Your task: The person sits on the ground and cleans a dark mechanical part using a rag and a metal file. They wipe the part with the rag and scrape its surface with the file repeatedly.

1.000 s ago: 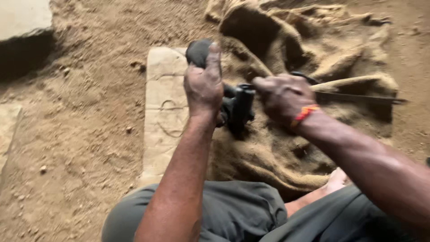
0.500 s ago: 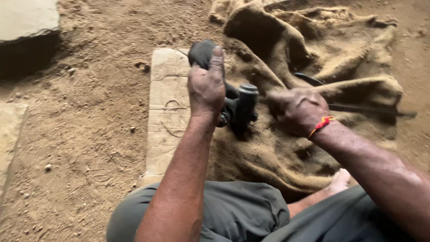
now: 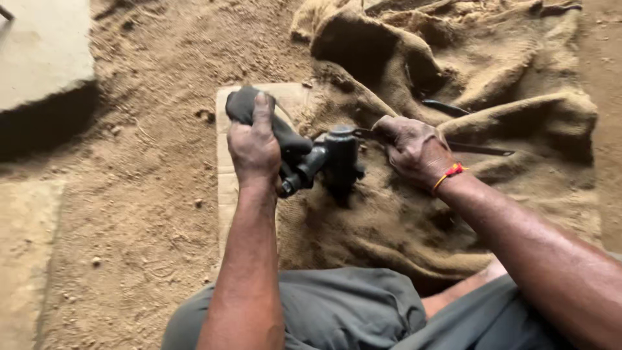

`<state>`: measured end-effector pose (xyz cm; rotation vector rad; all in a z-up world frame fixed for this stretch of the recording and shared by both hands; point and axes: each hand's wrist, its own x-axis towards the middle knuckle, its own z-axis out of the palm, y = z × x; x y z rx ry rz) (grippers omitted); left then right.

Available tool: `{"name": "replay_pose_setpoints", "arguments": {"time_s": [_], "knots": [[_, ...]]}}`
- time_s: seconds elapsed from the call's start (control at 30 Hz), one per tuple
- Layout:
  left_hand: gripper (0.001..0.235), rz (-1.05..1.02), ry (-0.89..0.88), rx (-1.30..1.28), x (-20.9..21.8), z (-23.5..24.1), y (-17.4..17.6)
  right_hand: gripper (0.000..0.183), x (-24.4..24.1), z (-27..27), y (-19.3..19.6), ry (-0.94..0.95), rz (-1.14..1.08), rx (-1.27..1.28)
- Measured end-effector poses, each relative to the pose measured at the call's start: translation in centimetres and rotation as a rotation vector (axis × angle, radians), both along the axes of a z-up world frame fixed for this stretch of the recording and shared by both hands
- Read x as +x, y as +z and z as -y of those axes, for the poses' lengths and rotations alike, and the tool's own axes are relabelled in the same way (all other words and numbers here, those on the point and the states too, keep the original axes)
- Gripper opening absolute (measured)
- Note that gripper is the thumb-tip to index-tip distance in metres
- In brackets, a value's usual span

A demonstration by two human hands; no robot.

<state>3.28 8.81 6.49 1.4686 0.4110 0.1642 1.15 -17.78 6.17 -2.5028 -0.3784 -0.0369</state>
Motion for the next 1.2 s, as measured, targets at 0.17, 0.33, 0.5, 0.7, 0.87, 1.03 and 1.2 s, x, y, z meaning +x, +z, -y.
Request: {"name": "replay_pose_setpoints", "arguments": {"time_s": [0.17, 0.33, 0.5, 0.7, 0.87, 1.03, 1.2], "knots": [[0.043, -0.099, 0.079, 0.059, 0.0, -1.5, -0.6, 0.021, 1.6, 0.2, -1.1, 0.051, 0.029, -0.028], [0.039, -0.112, 0.107, -0.028, -0.1, -1.4, -0.7, 0.021, 1.6, 0.2, -2.0, 0.113, 0.171, 0.017], [0.039, -0.101, 0.146, 0.030, 0.0, -2.5, -1.8, 0.011, 1.5, -0.3, -1.9, 0.209, 0.215, 0.065], [0.040, -0.267, 0.193, 0.291, 0.3, -3.5, -2.7, 0.016, 2.6, -0.5, -3.3, 0.154, 0.232, -0.033], [0.040, -0.232, 0.187, 0.261, 0.1, -3.4, -2.5, 0.014, 2.2, -1.4, -3.6, 0.204, 0.276, -0.046], [0.043, -0.252, 0.157, 0.243, 0.0, -3.3, -2.3, 0.011, 2.3, -2.1, -2.5, 0.196, 0.257, 0.005], [0.039, -0.188, 0.140, 0.175, -0.1, -2.9, -2.2, 0.018, 1.4, -2.7, -2.2, 0.118, 0.344, -0.221]]}}
